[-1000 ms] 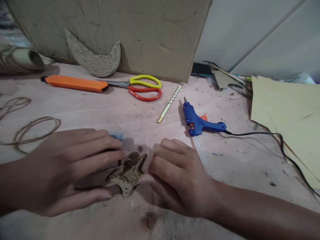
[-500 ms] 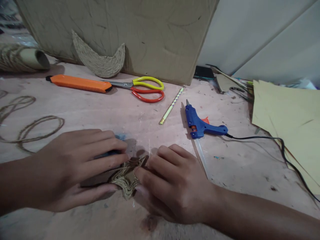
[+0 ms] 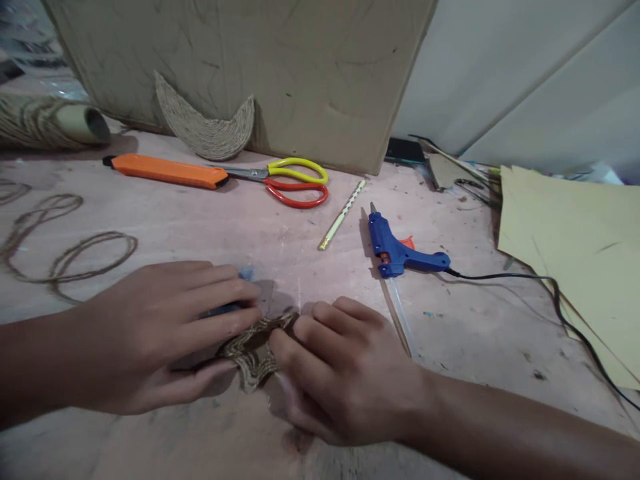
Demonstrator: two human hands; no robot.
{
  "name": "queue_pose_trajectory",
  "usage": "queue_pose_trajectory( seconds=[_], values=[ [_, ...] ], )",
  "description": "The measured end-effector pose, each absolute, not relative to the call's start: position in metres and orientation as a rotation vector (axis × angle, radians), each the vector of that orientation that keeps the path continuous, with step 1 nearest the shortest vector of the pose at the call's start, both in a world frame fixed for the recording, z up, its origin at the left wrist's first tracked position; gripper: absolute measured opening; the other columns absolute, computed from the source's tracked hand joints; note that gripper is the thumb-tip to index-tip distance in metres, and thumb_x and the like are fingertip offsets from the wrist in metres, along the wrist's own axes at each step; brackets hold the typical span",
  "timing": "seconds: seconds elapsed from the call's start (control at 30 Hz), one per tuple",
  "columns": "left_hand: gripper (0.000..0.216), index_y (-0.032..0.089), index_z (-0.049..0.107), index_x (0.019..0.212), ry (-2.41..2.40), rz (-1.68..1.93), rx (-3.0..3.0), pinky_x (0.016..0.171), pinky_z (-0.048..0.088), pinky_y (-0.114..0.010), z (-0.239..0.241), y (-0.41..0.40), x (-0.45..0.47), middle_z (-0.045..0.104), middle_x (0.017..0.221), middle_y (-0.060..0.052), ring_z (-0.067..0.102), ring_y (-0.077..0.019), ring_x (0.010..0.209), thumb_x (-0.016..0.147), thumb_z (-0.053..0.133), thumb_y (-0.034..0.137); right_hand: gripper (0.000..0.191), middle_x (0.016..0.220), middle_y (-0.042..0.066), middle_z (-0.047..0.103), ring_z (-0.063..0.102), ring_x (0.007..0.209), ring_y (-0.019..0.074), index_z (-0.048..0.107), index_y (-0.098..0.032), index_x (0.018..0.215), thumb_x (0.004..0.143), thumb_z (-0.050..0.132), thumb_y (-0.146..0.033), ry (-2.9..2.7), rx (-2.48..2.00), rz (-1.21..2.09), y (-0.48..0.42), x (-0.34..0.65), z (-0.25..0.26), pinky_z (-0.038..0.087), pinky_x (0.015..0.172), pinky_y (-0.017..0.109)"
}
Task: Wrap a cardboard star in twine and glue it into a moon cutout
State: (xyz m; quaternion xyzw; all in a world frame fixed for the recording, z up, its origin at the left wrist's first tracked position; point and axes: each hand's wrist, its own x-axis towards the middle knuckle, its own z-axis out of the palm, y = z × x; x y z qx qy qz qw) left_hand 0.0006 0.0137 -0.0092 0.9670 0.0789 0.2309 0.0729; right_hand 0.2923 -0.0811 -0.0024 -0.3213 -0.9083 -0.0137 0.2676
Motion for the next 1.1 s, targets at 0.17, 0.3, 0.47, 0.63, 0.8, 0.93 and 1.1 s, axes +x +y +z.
queue_pose_trajectory(
  seconds=[0.17, 0.3, 0.47, 0.63, 0.8, 0.93, 1.1],
  values=[
    [0.028, 0.016, 0.072, 0.139, 0.170, 0.686, 2.918, 0.082, 0.056, -0.047, -0.006, 0.008, 0.003, 0.088, 0.133, -0.013, 0.075, -0.0291, 0.104, 0.119, 0.054, 0.023, 0.025, 0.113, 0.009, 0.081, 0.070, 0.096, 0.0240, 0.066, -0.016, 0.129, 0.113, 0.064, -0.035, -2.377, -0.858, 0.232, -0.074, 0.295, -0.002, 0.062, 0.084, 0.040],
    [0.035, 0.010, 0.070, 0.145, 0.232, 0.793, 3.072, 0.091, 0.057, -0.046, -0.001, 0.001, 0.005, 0.089, 0.131, -0.011, 0.078, -0.0275, 0.110, 0.129, 0.039, 0.018, 0.024, 0.101, 0.004, 0.073, 0.064, 0.089, 0.0220, 0.062, -0.018, 0.129, 0.111, 0.067, -0.032, -2.374, -0.854, 0.294, -0.072, 0.295, -0.002, 0.056, 0.076, 0.038],
    [0.032, 0.019, 0.069, 0.110, 0.453, 0.772, 3.092, 0.075, 0.045, -0.045, 0.003, -0.004, 0.009, 0.077, 0.092, -0.003, 0.066, -0.0242, 0.082, 0.128, 0.043, 0.019, 0.020, 0.096, -0.001, 0.069, 0.061, 0.084, 0.0197, 0.060, -0.020, 0.128, 0.110, 0.067, -0.023, -2.361, -0.860, 0.273, -0.073, 0.293, -0.006, 0.049, 0.070, 0.037],
    [0.033, 0.021, 0.068, 0.105, 0.472, 0.743, 2.994, 0.074, 0.043, -0.044, 0.000, -0.004, 0.009, 0.072, 0.087, -0.001, 0.060, -0.0229, 0.075, 0.127, 0.044, 0.018, 0.027, 0.119, 0.009, 0.080, 0.070, 0.102, 0.0239, 0.065, -0.016, 0.135, 0.112, 0.068, -0.029, -2.368, -0.874, 0.221, -0.072, 0.294, -0.006, 0.061, 0.089, 0.040],
    [0.035, 0.021, 0.069, 0.106, 0.370, 0.756, 2.924, 0.073, 0.045, -0.042, -0.002, -0.002, 0.010, 0.073, 0.086, 0.002, 0.063, -0.0196, 0.075, 0.127, 0.043, 0.012, 0.039, 0.138, 0.015, 0.084, 0.075, 0.120, 0.0278, 0.068, -0.010, 0.145, 0.111, 0.072, -0.028, -2.379, -0.818, 0.255, -0.071, 0.298, -0.006, 0.065, 0.110, 0.045],
    [0.041, 0.021, 0.070, 0.103, 0.391, 0.743, 2.904, 0.072, 0.044, -0.043, -0.005, 0.000, 0.011, 0.073, 0.086, 0.002, 0.064, -0.0190, 0.073, 0.131, 0.040, 0.014, 0.034, 0.128, 0.012, 0.087, 0.075, 0.112, 0.0272, 0.072, -0.011, 0.140, 0.110, 0.075, -0.027, -2.388, -0.813, 0.265, -0.072, 0.298, -0.007, 0.066, 0.101, 0.046],
    [0.050, 0.022, 0.070, 0.099, 0.349, 0.736, 2.905, 0.072, 0.040, -0.043, -0.003, 0.003, 0.009, 0.071, 0.085, 0.003, 0.056, -0.0194, 0.070, 0.134, 0.036, 0.016, 0.022, 0.131, 0.012, 0.088, 0.078, 0.113, 0.0277, 0.074, -0.015, 0.132, 0.114, 0.070, -0.027, -2.433, -0.816, 0.178, -0.074, 0.296, -0.005, 0.068, 0.099, 0.047]
  ],
)
